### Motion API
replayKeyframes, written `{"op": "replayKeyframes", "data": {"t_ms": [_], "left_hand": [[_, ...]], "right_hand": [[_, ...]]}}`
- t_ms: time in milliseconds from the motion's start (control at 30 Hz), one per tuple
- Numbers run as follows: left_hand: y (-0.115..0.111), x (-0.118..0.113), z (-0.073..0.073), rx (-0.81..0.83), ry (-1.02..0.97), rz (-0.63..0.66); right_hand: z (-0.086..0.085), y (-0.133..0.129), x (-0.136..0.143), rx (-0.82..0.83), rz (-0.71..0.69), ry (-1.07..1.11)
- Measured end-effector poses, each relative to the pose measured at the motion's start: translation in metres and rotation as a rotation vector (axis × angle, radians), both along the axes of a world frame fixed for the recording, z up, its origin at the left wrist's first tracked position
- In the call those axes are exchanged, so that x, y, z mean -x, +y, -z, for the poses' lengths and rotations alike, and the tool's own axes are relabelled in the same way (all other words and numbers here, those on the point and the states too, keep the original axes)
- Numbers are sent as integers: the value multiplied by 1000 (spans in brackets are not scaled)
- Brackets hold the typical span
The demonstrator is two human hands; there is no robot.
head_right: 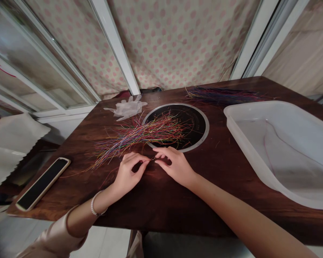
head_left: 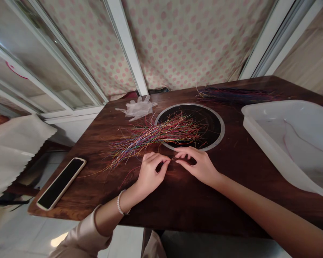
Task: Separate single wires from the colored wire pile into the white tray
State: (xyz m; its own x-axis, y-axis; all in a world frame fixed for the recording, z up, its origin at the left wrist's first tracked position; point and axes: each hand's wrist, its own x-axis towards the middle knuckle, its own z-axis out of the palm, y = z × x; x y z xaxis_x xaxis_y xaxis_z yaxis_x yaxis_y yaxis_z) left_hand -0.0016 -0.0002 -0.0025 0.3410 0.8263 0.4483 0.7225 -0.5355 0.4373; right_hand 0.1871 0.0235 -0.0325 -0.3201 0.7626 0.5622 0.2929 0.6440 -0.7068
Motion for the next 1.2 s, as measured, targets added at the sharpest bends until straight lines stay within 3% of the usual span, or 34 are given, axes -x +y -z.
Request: {"op": "replayKeyframes", "data": {"t_ms": [367, 767, 1000, 1200], "left_hand": [[0, -2, 0, 115, -64, 10], [-1, -2, 0, 148, -78, 92], [1, 0, 0, 84, -66, 95], [1, 1, 1, -44, -46, 114]], "right_hand": [[-10, 0, -7, -431, 0, -335], [-20, -4, -4, -695, -11, -508], [-16, -3, -5, -669, 5, -459], [-6, -2, -4, -332, -37, -316]]}}
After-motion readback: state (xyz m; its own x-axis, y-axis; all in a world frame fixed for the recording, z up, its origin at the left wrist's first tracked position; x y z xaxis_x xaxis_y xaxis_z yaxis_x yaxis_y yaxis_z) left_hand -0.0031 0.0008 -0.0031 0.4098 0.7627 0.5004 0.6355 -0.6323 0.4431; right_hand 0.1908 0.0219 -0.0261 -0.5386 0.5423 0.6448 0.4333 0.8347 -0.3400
